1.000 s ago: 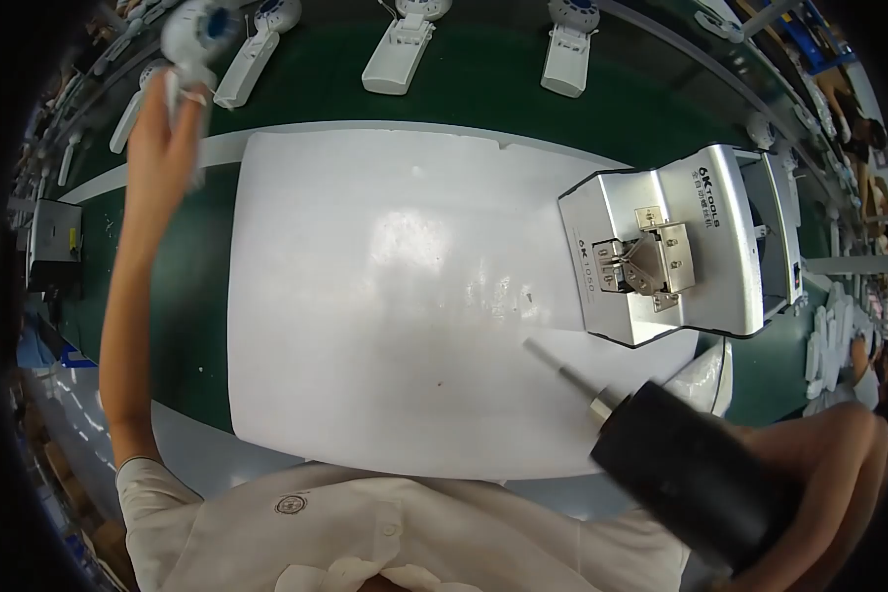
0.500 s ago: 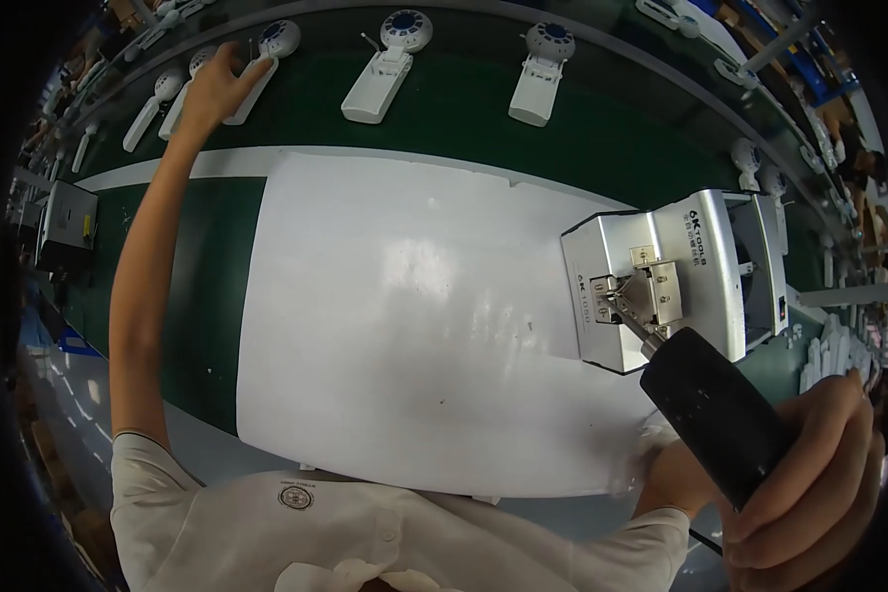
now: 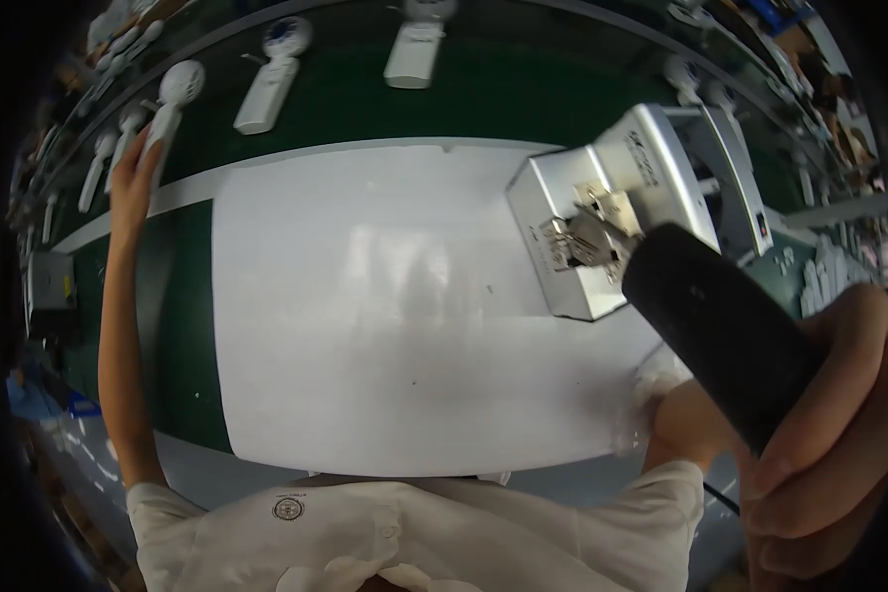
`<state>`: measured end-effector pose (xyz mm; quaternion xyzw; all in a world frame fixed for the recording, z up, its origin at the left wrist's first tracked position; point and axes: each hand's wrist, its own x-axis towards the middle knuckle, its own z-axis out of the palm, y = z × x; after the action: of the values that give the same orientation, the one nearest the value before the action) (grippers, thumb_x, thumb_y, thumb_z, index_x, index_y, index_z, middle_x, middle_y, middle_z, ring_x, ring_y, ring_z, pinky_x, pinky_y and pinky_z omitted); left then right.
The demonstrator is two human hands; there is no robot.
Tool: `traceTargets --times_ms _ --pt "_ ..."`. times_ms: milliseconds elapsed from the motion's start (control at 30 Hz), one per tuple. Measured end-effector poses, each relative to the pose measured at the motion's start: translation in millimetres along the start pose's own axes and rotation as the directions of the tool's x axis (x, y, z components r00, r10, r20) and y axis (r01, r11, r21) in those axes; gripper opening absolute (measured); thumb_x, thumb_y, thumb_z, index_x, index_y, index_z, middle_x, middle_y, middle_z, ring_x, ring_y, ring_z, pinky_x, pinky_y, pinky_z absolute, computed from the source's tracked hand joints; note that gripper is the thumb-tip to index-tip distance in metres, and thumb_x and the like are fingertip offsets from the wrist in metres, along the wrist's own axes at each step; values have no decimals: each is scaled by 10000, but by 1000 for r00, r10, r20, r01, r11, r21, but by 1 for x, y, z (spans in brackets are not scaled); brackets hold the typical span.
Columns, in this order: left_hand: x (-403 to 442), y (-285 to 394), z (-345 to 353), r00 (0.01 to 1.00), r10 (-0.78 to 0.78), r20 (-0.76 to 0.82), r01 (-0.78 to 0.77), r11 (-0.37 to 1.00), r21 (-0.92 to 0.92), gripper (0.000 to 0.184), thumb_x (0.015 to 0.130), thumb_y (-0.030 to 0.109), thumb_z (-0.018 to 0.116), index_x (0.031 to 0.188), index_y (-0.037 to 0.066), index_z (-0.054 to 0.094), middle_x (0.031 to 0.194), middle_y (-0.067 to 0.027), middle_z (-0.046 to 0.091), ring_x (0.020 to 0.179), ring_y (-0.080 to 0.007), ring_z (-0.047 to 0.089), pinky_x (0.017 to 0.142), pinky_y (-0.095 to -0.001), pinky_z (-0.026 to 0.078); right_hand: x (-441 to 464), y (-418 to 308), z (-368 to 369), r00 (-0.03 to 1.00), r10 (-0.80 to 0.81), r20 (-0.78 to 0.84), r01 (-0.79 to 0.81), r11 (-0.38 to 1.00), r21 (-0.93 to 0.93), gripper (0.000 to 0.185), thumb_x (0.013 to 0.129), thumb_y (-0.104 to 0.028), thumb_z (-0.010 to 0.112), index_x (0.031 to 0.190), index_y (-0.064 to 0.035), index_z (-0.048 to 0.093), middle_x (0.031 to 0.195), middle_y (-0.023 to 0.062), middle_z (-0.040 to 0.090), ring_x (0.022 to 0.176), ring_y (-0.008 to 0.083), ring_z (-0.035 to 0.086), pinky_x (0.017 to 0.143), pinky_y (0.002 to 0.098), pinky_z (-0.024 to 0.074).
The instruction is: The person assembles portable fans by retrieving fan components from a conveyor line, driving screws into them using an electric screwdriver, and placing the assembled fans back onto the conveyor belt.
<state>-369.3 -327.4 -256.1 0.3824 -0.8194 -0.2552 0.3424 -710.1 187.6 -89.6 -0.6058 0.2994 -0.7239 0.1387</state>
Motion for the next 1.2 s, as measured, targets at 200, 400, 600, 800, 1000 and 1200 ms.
traceTargets --times_ms 200,400,600,800,1000,1200 --pt "-130 162 37 628 720 295 -744 667 -45 392 892 61 658 1280 10 625 1350 -109 630 1105 -309 605 964 -385 481 14 29 4 992 122 17 -121 992 -42 276 761 -159 856 936 -142 642 694 -14 685 578 114 658 546 219 570" --pt "-158 211 100 347 899 266 -888 406 -216 237 862 82 680 1098 72 695 1295 -60 648 1041 -254 579 843 -297 478 21 51 8 977 211 38 -209 977 -44 285 753 -164 863 941 -144 650 700 -15 689 581 117 662 547 220 574" --pt "-154 185 117 304 900 311 -835 409 -369 192 850 91 700 1040 109 722 1241 -11 663 1019 -229 574 822 -291 472 36 67 15 942 298 153 -306 951 34 294 745 -169 871 946 -145 658 705 -16 693 583 119 666 548 221 578" --pt "-158 185 125 392 876 283 -760 481 -438 161 826 102 723 986 114 737 1223 13 665 1017 -219 572 816 -296 470 29 100 50 830 211 517 -372 899 231 304 736 -175 878 951 -147 666 711 -17 697 586 122 669 550 221 582" --pt "-166 185 128 452 865 217 -764 501 -408 125 809 118 741 933 105 732 1194 13 664 1012 -216 569 810 -298 467 26 116 67 756 225 614 -423 884 197 314 728 -180 886 956 -149 674 717 -18 701 589 125 673 551 222 585" --pt "-168 183 127 465 864 194 -775 503 -382 109 811 127 744 915 105 719 1159 16 662 1001 -215 570 799 -301 461 23 115 67 703 389 596 -516 855 51 294 752 -111 844 960 -146 640 691 -10 682 583 129 663 531 225 570"
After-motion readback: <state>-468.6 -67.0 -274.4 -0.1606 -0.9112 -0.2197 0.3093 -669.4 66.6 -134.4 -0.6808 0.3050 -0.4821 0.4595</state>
